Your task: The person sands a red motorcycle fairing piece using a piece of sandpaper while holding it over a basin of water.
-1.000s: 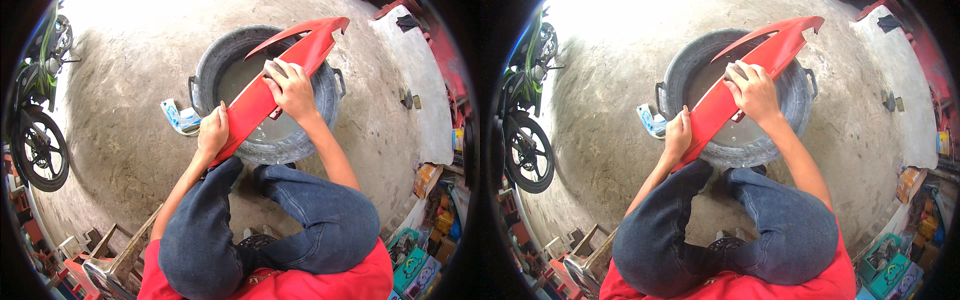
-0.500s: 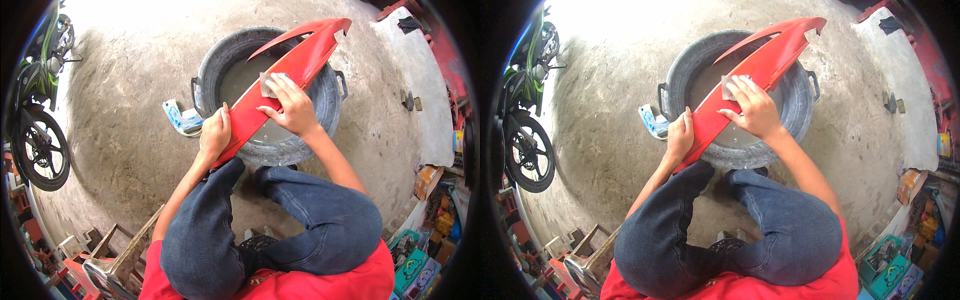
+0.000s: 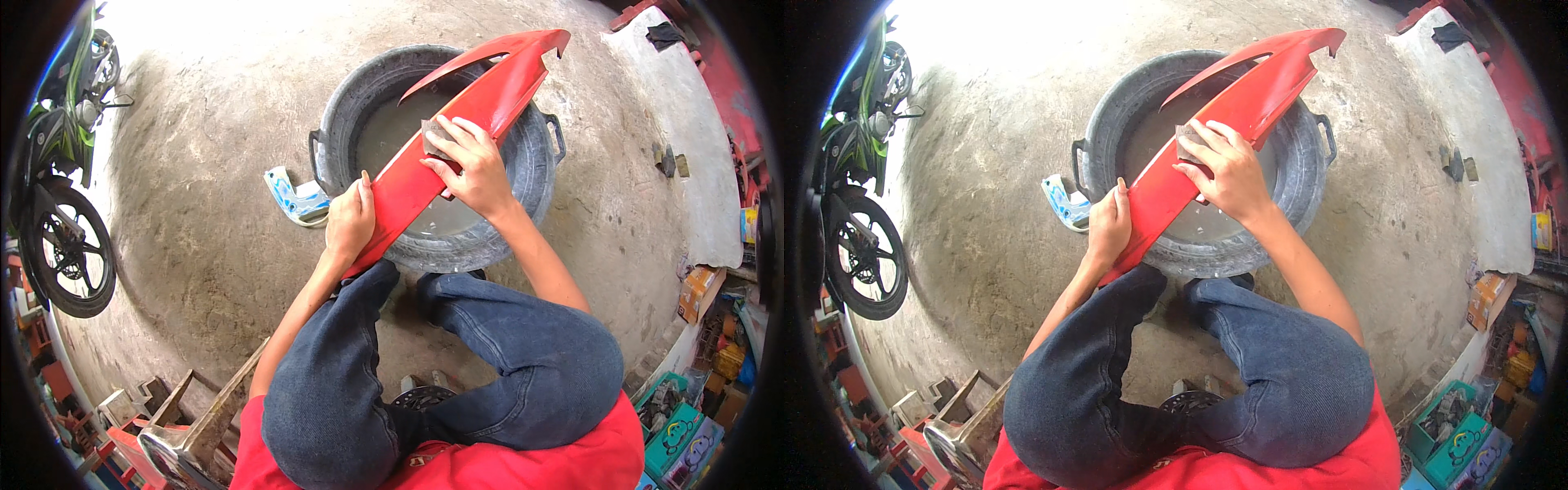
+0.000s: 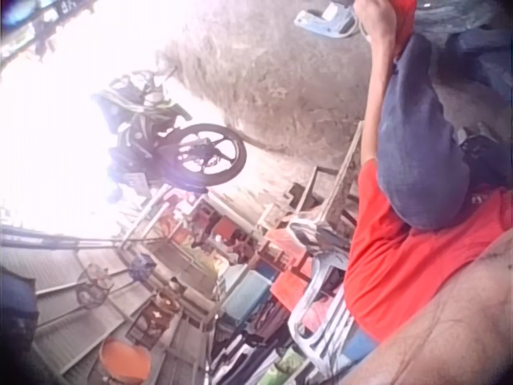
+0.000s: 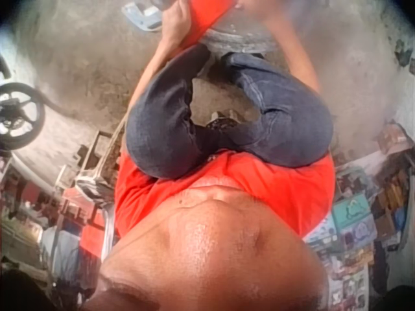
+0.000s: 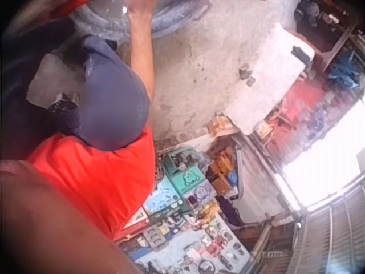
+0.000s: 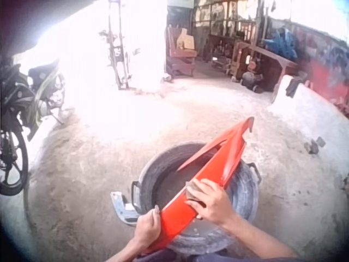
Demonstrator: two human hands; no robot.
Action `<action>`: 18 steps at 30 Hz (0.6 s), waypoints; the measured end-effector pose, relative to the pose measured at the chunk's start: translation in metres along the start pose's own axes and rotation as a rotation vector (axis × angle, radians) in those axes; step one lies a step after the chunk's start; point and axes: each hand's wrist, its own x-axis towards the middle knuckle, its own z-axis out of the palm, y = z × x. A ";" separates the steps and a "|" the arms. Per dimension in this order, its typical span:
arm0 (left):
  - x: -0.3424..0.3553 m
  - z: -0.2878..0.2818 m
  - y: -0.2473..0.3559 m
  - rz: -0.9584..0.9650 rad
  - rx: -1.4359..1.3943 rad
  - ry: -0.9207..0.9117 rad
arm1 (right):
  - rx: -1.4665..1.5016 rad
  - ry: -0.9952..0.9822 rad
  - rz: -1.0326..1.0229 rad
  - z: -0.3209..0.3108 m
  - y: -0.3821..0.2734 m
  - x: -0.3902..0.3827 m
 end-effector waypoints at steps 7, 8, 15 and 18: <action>0.001 -0.001 0.002 -0.007 -0.020 -0.005 | -0.081 0.211 -0.012 0.002 0.029 0.009; 0.000 -0.002 0.002 -0.009 -0.015 -0.004 | -0.100 0.198 0.041 -0.002 0.037 0.012; 0.000 -0.001 -0.001 -0.011 -0.018 -0.022 | -0.001 -0.106 -0.313 0.004 -0.006 -0.026; 0.001 -0.001 0.002 0.004 -0.005 -0.013 | -0.101 0.033 -0.044 -0.010 0.042 0.002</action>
